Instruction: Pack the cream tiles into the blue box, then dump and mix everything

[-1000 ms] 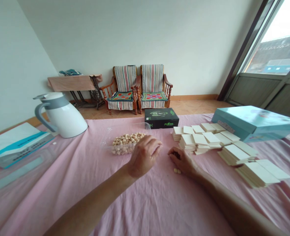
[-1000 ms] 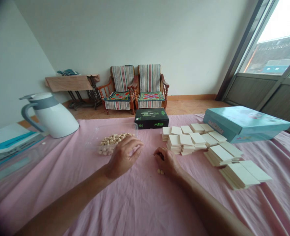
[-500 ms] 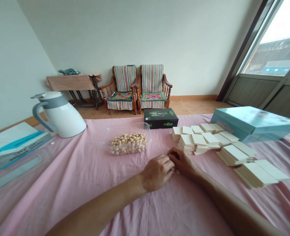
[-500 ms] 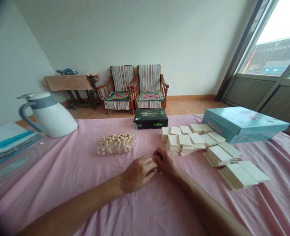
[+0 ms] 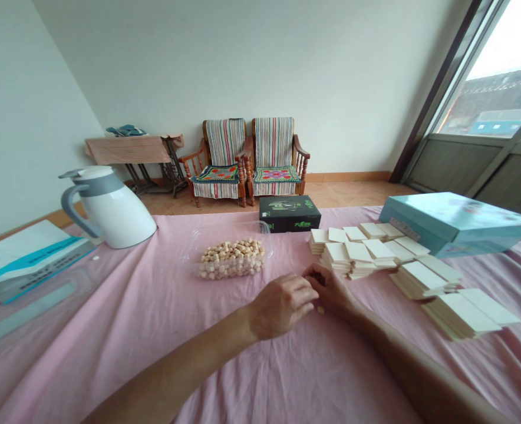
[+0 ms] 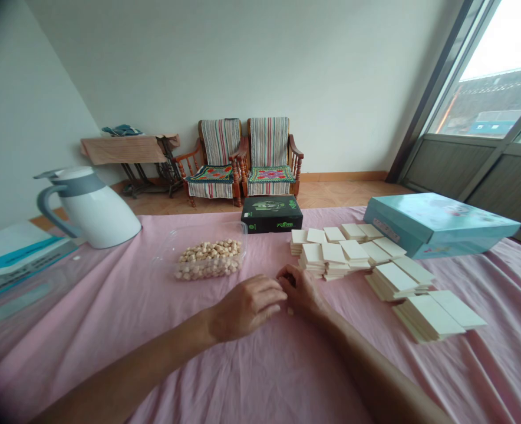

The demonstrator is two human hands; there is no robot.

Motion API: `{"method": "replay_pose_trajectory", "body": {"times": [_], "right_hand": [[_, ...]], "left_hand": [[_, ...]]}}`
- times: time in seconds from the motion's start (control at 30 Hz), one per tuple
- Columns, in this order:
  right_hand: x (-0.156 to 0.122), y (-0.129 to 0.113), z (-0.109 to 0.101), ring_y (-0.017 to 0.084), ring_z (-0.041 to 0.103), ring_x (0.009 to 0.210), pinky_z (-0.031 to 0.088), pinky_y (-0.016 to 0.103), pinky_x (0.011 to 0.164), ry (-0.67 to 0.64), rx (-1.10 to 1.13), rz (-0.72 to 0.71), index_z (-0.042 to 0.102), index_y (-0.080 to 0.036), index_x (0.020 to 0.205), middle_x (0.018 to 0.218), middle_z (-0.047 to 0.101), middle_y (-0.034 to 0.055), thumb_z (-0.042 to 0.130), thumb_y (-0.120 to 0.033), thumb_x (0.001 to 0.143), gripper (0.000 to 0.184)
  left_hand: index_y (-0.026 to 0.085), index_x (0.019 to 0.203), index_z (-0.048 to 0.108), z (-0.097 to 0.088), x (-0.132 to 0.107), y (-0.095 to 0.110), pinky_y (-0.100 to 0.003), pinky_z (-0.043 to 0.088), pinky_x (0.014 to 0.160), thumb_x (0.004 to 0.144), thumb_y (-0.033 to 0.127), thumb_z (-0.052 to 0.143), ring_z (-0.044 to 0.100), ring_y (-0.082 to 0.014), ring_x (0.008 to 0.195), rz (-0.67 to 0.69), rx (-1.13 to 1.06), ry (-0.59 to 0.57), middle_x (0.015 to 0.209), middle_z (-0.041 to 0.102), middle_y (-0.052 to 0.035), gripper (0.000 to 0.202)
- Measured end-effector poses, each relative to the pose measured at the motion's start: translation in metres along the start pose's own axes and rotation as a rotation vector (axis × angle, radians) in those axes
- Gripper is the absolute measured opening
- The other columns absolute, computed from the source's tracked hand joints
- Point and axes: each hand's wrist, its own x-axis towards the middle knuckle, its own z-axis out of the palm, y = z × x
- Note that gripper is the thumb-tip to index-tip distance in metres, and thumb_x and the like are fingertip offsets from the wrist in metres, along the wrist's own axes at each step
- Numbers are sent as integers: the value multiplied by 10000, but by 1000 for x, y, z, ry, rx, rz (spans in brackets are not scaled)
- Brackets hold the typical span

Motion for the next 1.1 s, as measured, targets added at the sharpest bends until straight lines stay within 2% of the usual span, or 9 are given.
{"method": "replay_pose_trajectory", "body": {"times": [0.07,0.17,0.3,0.4,0.5,0.63,0.73,0.93,1.1], "right_hand": [[1,2,0,127,524,622,412,248,602,8,8,6,603,-175,758,672,602,-1,505,-241,802,126],[1,3,0,139,544,657,425,261,632,18,6,23,599,-179,764,685,605,2,500,-237,797,120],[2,4,0,139,536,645,417,258,612,5,-3,9,591,-177,753,669,586,-1,501,-233,785,111],[2,5,0,132,521,621,405,251,585,-3,-11,-19,597,-174,753,660,581,-3,500,-228,783,115],[2,6,1,123,500,578,383,240,541,-11,-11,-15,602,-175,744,626,563,-10,505,-228,780,116],[1,7,2,117,487,543,359,224,496,12,3,4,599,-183,739,585,538,-18,513,-228,772,104],[1,10,3,119,494,542,359,220,485,8,28,2,606,-188,755,588,549,-15,516,-231,771,101],[1,13,4,118,481,525,359,223,480,-14,36,13,604,-191,766,564,524,-22,509,-258,781,117],[-1,12,3,129,467,532,361,244,493,-34,10,28,596,-191,757,575,503,-19,500,-301,781,147]], "left_hand": [[190,1017,621,16,-1,6,-322,443,906,896,260,516,550,-184,970,51,29,-103,988,622,-61,176],[180,1022,604,29,-3,10,-330,436,916,912,195,452,539,-186,962,70,76,-131,967,613,-59,188],[156,888,588,31,-5,10,-294,462,824,905,142,420,538,-161,835,76,79,-126,899,594,-57,169],[158,818,567,23,-5,7,-273,465,766,906,148,432,534,-148,790,61,83,-89,855,586,-48,162],[159,879,581,0,-4,-2,-282,462,791,921,152,423,550,-156,845,-40,134,87,872,604,-55,164],[179,980,609,-45,-2,-23,-355,459,863,901,179,478,566,-196,947,-256,273,516,963,644,-72,153],[190,1032,619,-67,-6,-37,-368,452,915,876,149,501,564,-198,1016,-302,294,656,1052,644,-65,200],[182,1011,654,-64,-33,-42,-324,481,852,796,14,470,558,-177,934,-450,218,535,934,566,-57,329],[194,1064,651,-72,-65,-36,-264,505,787,768,-13,475,590,-125,831,-506,172,469,975,551,-49,401]]}}
